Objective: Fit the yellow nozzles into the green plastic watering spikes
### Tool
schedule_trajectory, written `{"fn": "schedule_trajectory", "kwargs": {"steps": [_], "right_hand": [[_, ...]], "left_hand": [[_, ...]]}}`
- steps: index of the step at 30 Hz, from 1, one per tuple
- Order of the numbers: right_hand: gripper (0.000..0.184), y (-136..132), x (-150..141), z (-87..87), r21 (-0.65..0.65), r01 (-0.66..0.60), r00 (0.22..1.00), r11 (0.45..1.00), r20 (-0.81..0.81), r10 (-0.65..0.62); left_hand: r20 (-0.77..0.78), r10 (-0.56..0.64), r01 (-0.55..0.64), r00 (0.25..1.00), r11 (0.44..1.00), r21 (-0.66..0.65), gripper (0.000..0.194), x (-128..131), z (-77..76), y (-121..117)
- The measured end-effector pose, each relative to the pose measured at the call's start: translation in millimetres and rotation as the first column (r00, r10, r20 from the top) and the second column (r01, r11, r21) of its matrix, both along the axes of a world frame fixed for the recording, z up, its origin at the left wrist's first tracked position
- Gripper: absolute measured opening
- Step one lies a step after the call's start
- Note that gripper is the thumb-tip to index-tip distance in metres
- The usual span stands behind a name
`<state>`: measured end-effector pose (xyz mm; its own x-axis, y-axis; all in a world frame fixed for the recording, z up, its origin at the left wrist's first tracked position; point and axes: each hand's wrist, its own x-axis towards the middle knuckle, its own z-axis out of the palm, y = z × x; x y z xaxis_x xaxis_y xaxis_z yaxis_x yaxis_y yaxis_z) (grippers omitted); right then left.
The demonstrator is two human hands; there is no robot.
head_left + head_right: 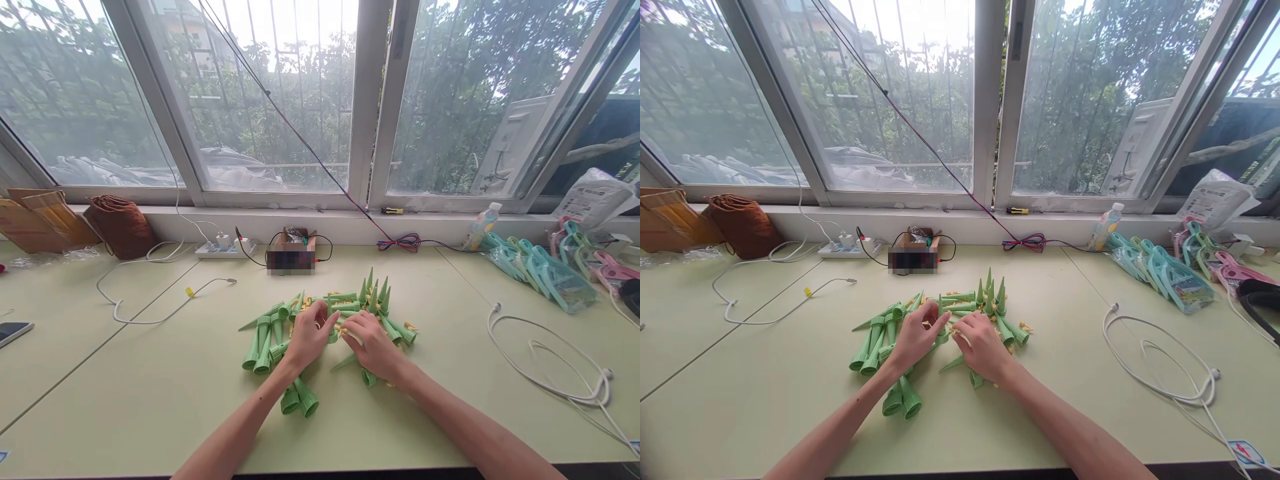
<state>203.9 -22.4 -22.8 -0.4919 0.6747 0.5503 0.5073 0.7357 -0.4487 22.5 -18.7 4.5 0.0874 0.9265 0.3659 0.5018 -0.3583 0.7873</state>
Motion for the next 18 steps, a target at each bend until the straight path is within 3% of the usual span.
{"fn": "schedule_trajectory", "kwargs": {"steps": [6, 18], "right_hand": [[0.019, -5.3, -1.8, 4.2, -0.016, -0.014, 0.989, 1.000, 0.146, 0.016], [0.026, -3.8, 0.8, 2.2, -0.036, 0.039, 0.980, 0.999, 0.197, -0.031]], "left_hand": [[-0.035, 0.019, -0.019, 0.999, 1.000, 0.023, 0.031, 0.2, -0.4, -0.5], [-0.059, 0.018, -0.015, 0.998, 0.999, 0.040, 0.029, 0.8, -1.6, -1.1]]}}
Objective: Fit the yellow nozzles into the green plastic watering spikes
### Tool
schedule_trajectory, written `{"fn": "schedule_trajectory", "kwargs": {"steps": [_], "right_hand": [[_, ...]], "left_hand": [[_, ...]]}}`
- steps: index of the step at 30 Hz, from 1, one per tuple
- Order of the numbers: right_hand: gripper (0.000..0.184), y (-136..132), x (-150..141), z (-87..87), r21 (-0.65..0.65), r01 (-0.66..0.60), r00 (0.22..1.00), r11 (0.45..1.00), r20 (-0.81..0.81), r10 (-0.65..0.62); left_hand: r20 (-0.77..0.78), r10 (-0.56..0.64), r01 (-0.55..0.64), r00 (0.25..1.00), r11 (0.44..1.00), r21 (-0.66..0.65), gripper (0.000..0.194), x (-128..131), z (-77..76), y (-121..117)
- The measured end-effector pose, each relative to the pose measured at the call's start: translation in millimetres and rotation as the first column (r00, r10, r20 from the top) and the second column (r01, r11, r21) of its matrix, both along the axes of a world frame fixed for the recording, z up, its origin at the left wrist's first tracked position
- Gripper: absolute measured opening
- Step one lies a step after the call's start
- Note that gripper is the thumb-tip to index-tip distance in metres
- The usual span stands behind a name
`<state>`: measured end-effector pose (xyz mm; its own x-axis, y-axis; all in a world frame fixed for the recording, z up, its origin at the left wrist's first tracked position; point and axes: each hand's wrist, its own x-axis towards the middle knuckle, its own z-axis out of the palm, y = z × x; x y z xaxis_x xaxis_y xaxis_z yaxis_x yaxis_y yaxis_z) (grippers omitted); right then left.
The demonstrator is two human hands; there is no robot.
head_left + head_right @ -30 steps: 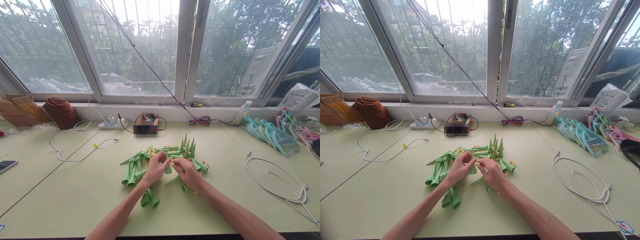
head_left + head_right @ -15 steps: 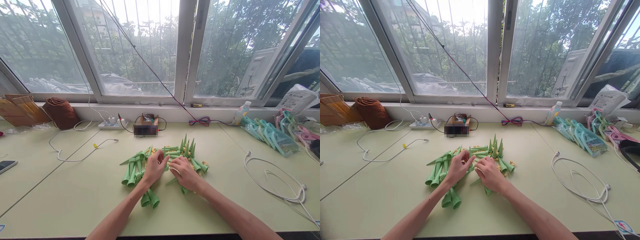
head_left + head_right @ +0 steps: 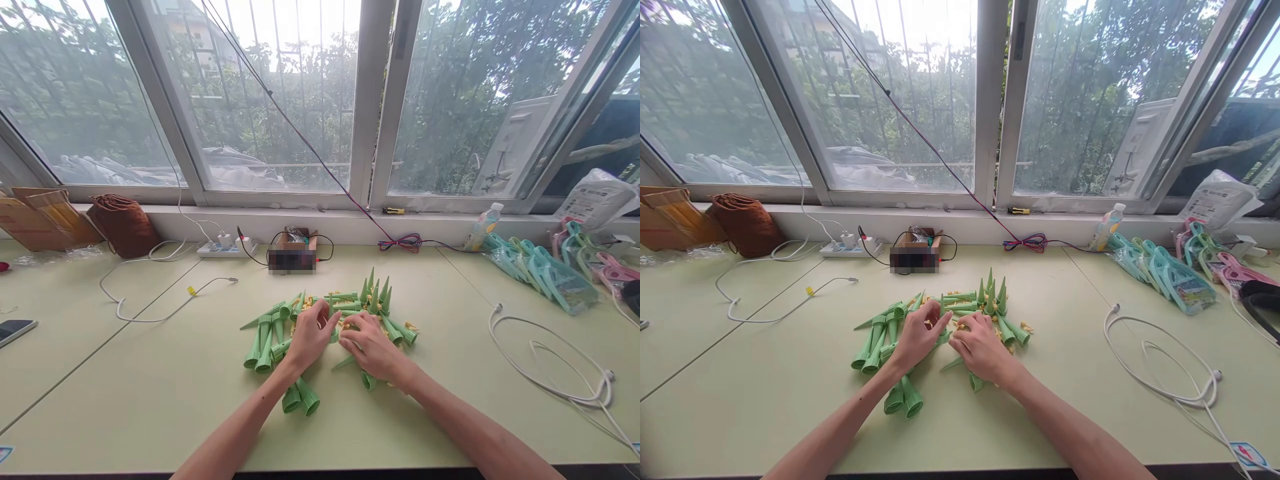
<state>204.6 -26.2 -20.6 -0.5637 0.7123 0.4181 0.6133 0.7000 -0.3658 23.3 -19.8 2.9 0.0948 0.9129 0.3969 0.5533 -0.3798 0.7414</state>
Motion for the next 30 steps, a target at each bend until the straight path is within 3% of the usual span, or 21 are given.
{"fn": "schedule_trajectory", "kwargs": {"steps": [30], "right_hand": [[0.023, 1.1, 1.9, -2.5, -0.025, 0.047, 0.999, 0.999, -0.006, -0.047]], "left_hand": [[-0.019, -0.025, 0.025, 1.000, 1.000, 0.006, 0.028, 0.6, -0.3, -1.2]]}}
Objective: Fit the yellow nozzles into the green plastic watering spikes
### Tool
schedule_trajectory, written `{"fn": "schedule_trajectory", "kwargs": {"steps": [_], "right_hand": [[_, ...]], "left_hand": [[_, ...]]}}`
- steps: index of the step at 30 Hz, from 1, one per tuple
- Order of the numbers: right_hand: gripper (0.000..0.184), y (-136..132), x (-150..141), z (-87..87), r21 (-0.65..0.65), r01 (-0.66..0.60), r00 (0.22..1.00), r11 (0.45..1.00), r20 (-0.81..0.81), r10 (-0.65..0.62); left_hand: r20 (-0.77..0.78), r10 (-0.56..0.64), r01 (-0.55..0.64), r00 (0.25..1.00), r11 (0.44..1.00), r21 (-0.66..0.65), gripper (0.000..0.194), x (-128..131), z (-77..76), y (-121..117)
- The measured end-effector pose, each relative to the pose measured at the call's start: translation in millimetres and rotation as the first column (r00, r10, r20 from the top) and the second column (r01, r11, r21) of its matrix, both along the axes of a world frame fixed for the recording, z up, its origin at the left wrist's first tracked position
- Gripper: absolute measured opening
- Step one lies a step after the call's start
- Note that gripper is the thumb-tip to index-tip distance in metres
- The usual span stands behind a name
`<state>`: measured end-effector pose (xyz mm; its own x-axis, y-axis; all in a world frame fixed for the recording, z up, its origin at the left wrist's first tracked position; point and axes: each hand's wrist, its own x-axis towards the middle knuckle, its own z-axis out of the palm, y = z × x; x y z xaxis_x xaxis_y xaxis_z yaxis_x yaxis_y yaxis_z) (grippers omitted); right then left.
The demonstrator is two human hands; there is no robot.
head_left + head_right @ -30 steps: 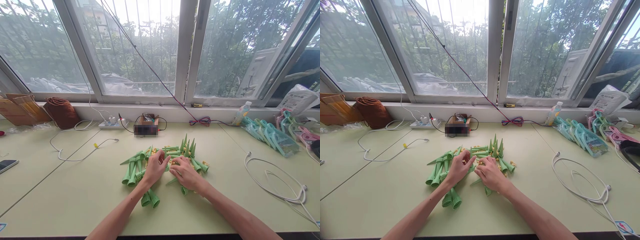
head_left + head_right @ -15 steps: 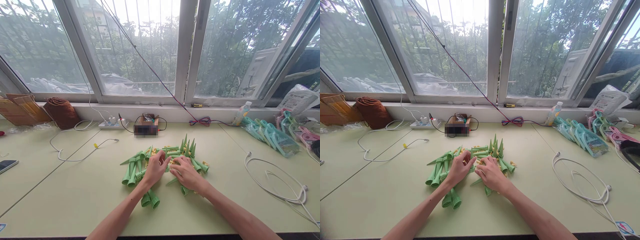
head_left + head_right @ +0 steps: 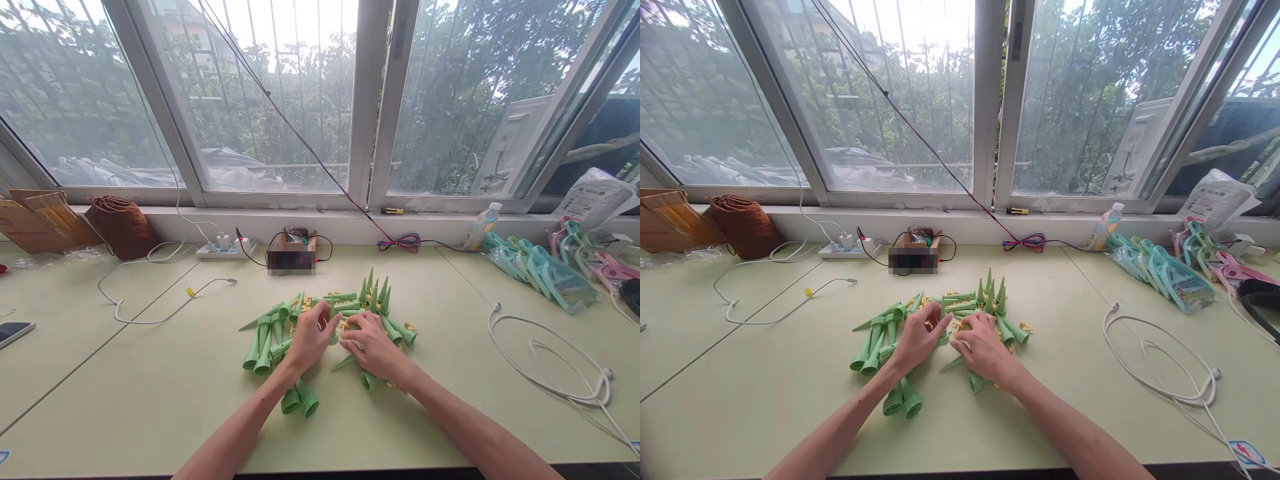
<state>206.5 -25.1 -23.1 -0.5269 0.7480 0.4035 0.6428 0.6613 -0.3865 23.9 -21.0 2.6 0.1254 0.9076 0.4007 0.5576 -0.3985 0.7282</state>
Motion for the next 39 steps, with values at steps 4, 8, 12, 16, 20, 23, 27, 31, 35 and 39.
{"fn": "schedule_trajectory", "kwargs": {"steps": [4, 8, 12, 16, 20, 23, 27, 31, 35, 39], "right_hand": [[0.020, 1.5, 1.2, -1.9, 0.002, -0.003, 1.000, 1.000, -0.020, 0.003], [0.018, 2.0, 1.5, -1.6, 0.009, -0.008, 1.000, 1.000, -0.026, 0.008], [0.018, 2.1, 1.5, -0.2, 0.008, -0.025, 1.000, 1.000, -0.014, 0.025], [0.020, 2.4, 1.6, 0.3, 0.011, -0.033, 0.999, 0.999, -0.008, 0.033], [0.019, 3.5, 0.8, -0.8, 0.010, -0.021, 0.999, 1.000, -0.026, 0.022], [0.019, 5.6, -0.2, -3.2, 0.001, -0.010, 0.999, 1.000, -0.048, 0.010], [0.018, 9.1, -1.1, -6.4, -0.027, 0.021, 0.997, 0.999, -0.073, -0.023], [0.019, 11.5, -1.1, -7.8, -0.059, 0.034, 0.997, 0.998, -0.066, -0.038], [0.022, 12.8, -1.2, -9.6, -0.072, 0.042, 0.996, 0.997, -0.072, -0.047], [0.027, 13.2, -1.7, -11.0, -0.057, 0.049, 0.995, 0.997, -0.090, -0.054]], "left_hand": [[-0.007, -0.003, 0.003, 1.000, 1.000, -0.008, 0.028, 0.2, 0.1, 0.6], [-0.013, -0.003, 0.002, 1.000, 1.000, -0.008, 0.029, 0.4, 0.2, 0.9], [-0.022, 0.005, -0.005, 1.000, 1.000, -0.005, 0.029, 0.0, -0.3, 1.0], [-0.026, 0.007, -0.007, 1.000, 1.000, -0.004, 0.028, -0.3, -0.3, 1.1], [-0.027, 0.007, -0.007, 1.000, 1.000, -0.002, 0.027, 0.0, 0.4, 0.2], [-0.027, 0.007, -0.007, 1.000, 1.000, 0.000, 0.028, 0.3, 0.7, -0.7], [-0.024, 0.004, -0.004, 1.000, 1.000, 0.002, 0.027, 0.8, 1.1, -0.4], [-0.026, 0.002, -0.002, 1.000, 1.000, 0.003, 0.028, 1.0, 1.2, 0.2], [-0.030, 0.000, 0.000, 1.000, 1.000, 0.006, 0.029, 1.1, 0.8, 0.1], [-0.029, -0.003, 0.004, 1.000, 1.000, 0.006, 0.029, 1.2, -0.3, 0.2]]}}
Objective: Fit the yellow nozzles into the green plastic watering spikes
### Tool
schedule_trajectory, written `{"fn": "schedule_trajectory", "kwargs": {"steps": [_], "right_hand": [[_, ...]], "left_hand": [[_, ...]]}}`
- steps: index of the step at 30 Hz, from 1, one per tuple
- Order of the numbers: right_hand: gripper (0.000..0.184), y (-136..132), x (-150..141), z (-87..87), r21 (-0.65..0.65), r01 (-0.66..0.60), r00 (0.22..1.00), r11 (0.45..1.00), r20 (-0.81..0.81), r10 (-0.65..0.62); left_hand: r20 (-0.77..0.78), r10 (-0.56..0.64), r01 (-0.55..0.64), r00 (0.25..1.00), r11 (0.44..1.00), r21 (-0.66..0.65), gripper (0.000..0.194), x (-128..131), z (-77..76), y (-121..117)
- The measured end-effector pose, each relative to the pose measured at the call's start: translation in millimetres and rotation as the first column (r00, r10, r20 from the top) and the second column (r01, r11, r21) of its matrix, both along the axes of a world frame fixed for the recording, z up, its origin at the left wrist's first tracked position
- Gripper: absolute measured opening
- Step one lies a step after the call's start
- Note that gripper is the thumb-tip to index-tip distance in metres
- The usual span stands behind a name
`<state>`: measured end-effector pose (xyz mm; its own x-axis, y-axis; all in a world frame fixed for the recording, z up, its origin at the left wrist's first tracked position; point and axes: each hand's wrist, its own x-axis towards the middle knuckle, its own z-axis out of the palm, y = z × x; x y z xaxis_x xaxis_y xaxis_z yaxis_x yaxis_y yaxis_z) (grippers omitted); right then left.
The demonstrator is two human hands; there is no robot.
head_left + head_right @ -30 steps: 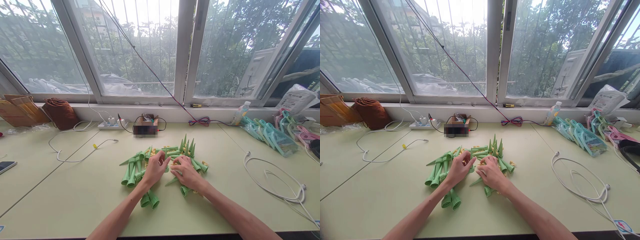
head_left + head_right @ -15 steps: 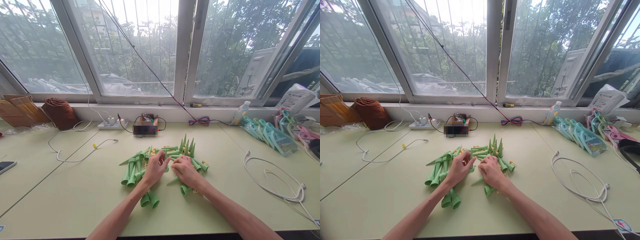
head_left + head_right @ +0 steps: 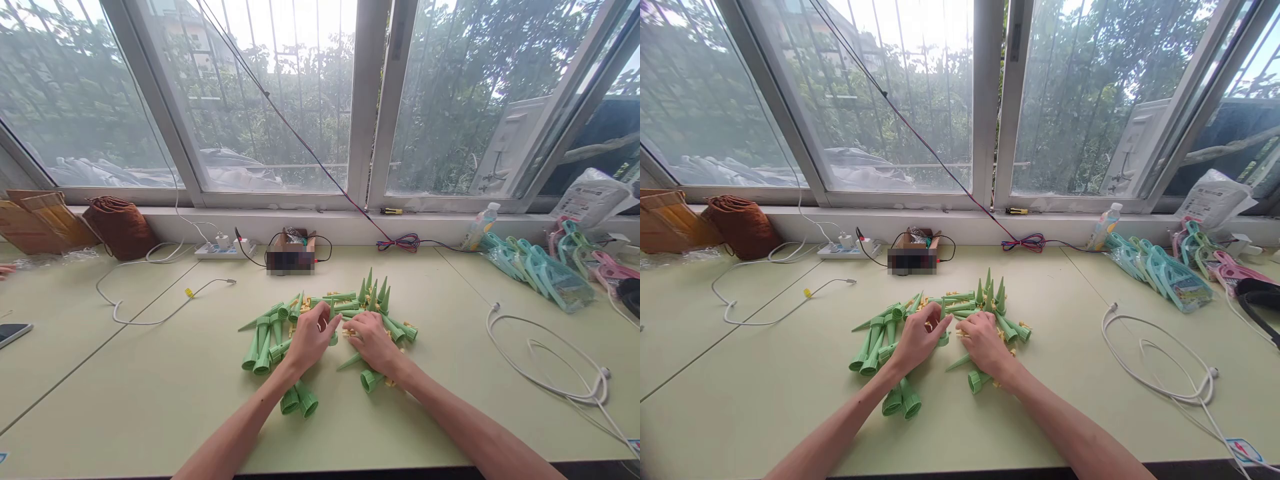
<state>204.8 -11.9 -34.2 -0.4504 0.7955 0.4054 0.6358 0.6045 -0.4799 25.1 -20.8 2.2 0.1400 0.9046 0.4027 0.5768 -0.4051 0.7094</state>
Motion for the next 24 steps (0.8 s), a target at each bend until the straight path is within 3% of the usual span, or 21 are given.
{"fn": "schedule_trajectory", "kwargs": {"steps": [7, 17, 24], "right_hand": [[0.037, -3.6, -0.5, 3.0, -0.016, 0.003, 0.999, 1.000, -0.032, -0.003], [0.034, 1.4, 0.0, -4.4, -0.033, -0.050, 0.996, 0.998, -0.074, 0.047], [0.028, 1.6, 2.7, -2.8, -0.077, -0.029, 0.987, 0.997, -0.159, 0.016]], "left_hand": [[-0.002, -0.004, 0.004, 1.000, 1.000, -0.014, 0.029, -0.5, -1.6, 0.7], [-0.010, -0.012, 0.012, 1.000, 1.000, -0.025, 0.030, -0.2, -0.7, -0.4], [-0.013, -0.012, 0.012, 1.000, 1.000, -0.008, 0.030, -0.4, -0.9, -0.2]]}}
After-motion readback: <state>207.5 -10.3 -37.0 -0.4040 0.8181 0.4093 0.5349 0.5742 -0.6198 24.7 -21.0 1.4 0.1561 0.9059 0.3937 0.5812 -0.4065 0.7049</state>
